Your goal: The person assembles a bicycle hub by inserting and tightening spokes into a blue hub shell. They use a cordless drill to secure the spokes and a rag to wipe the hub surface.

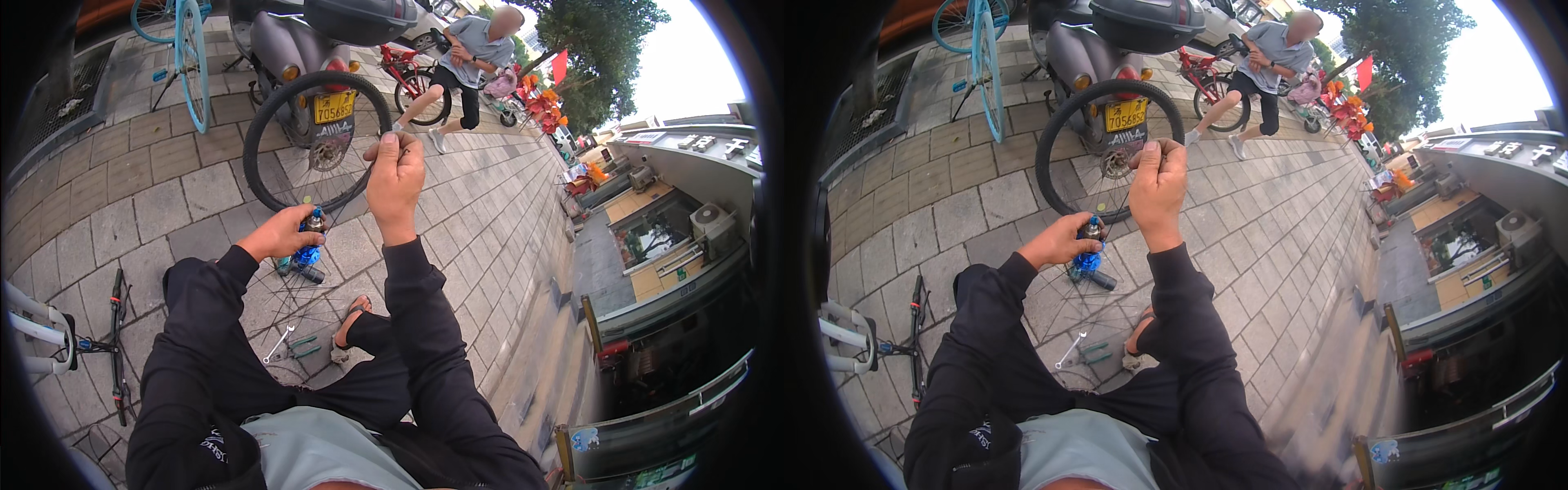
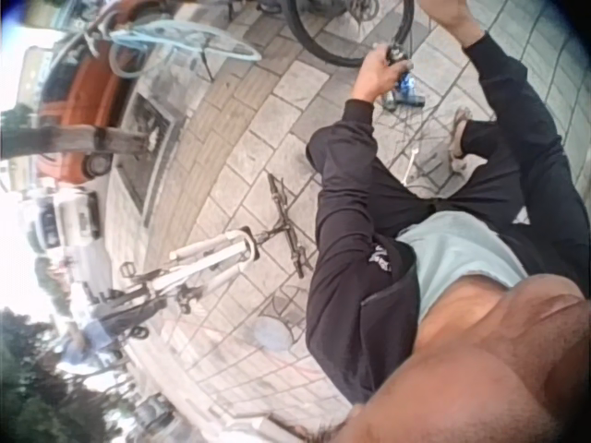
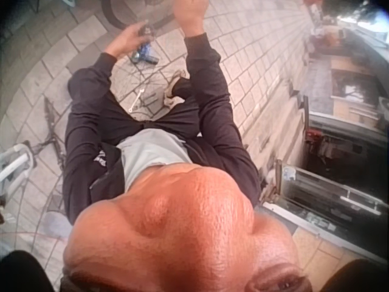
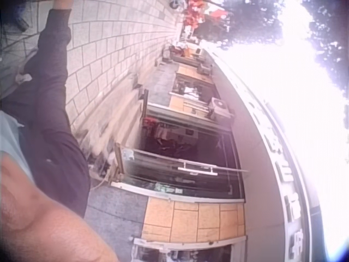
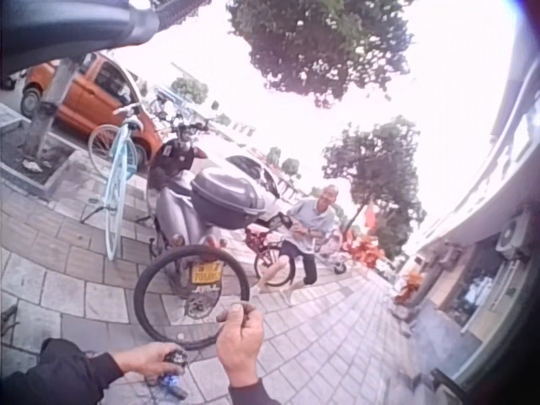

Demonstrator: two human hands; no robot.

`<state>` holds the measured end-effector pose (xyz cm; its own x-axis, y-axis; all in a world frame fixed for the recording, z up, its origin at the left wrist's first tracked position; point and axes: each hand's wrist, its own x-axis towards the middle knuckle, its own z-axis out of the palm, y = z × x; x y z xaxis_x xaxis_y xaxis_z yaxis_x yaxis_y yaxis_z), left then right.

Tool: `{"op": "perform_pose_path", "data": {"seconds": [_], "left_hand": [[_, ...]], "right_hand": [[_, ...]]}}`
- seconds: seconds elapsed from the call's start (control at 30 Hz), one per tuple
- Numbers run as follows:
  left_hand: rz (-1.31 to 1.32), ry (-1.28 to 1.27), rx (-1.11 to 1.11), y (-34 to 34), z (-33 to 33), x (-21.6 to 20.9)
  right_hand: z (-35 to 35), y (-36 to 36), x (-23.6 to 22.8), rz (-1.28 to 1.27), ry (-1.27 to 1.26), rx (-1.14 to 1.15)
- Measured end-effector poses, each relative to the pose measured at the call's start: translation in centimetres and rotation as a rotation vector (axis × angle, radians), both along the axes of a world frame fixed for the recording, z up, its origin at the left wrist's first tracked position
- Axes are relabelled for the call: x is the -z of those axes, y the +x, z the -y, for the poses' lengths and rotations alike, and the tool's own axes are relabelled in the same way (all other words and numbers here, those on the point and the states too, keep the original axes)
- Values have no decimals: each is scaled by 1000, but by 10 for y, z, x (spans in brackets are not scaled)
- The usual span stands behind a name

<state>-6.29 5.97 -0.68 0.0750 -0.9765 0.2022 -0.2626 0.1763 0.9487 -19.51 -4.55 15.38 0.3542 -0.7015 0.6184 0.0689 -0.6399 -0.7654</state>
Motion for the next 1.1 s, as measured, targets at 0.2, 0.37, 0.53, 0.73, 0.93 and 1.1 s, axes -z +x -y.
{"op": "perform_pose_path", "data": {"seconds": [0.2,0.37,0.53,0.73,0.93,1.1], "left_hand": [[150,-119,-289,16,6,11],[136,-200,-588,29,14,10],[-69,-86,-738,62,17,15],[-332,-141,-573,57,10,8],[-503,-224,-439,53,11,-3],[-521,-151,-396,47,20,-5]], "right_hand": [[3,-29,23,3,3,9],[-12,-82,139,-457,-35,124],[-54,-100,241,-856,-289,-12],[-72,-128,303,-1111,-475,-222],[-48,-122,255,-1152,274,-331],[-39,-89,189,-345,1012,-276]]}}
